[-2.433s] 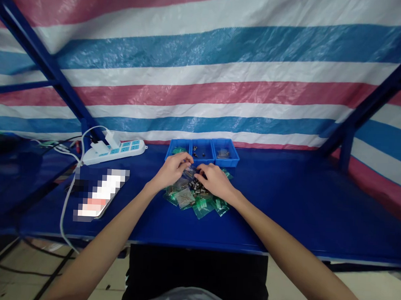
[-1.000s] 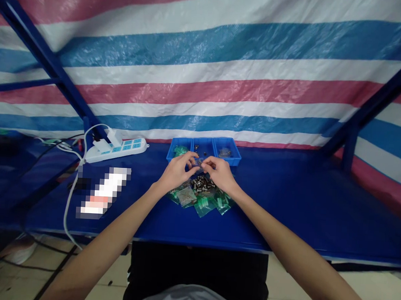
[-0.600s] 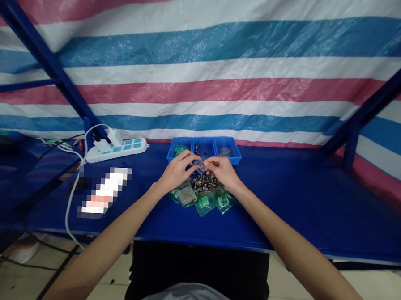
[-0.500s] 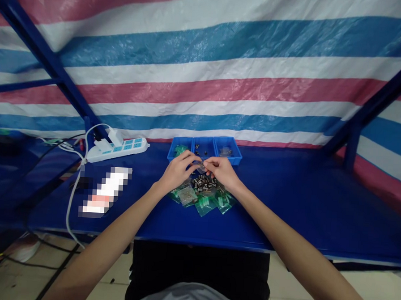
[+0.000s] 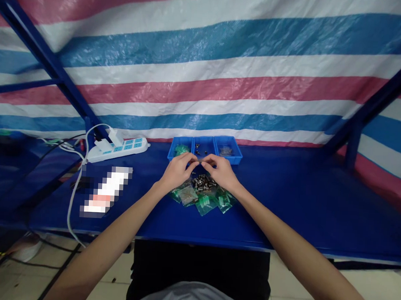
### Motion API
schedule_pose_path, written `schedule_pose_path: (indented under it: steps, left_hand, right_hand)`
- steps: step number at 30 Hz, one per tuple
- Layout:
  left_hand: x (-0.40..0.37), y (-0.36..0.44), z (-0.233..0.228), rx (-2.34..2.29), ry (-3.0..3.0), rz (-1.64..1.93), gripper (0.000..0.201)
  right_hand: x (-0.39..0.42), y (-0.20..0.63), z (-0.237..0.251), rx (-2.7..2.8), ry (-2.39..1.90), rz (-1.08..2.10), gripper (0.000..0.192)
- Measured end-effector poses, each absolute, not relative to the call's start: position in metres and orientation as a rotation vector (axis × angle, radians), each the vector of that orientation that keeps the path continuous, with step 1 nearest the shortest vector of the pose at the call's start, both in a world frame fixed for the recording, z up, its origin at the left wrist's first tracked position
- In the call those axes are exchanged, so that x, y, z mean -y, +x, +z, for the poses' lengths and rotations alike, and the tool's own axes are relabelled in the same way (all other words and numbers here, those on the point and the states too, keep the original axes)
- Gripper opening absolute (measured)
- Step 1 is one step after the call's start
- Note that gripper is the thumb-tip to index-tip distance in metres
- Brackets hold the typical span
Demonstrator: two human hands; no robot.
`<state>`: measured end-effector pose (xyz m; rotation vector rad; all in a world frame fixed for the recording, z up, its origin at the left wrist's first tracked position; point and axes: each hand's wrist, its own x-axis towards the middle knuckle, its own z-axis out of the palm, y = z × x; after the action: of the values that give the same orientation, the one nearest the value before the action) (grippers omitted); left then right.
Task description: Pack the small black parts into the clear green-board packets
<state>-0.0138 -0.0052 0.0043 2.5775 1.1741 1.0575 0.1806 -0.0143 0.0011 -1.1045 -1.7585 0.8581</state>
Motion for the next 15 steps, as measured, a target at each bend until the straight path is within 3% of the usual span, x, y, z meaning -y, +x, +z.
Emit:
schedule_pose_path:
  steps: [2, 5, 7, 15]
  left_hand:
    - [0.0049, -0.0127, 0.0034, -1.124, 2.540, 1.066, 0.012]
    - [0.0054, -0.0113, 0.0022, -1.095, 2.524, 1.068, 0.035]
    - [0.0065, -0.0107, 0.0017, -1.100, 2.554, 1.064, 0.040]
    - [0.0096, -0.0081, 0.0020, -1.122, 2.603, 1.138, 0.015]
  right_hand:
    - [0.0137, 0.1807, 0.0004, 1.721, -1.125, 0.834, 0.024]
    - [0.0116, 0.1815, -0.0014, 1.632, -1.132, 0.862, 0.026]
    - [0.0110, 0.1819, -0.0017, 1.573, -1.130, 0.907, 0.027]
    - [0.0161, 0.1788, 0.0036, 1.540, -0.994, 0.970, 0.028]
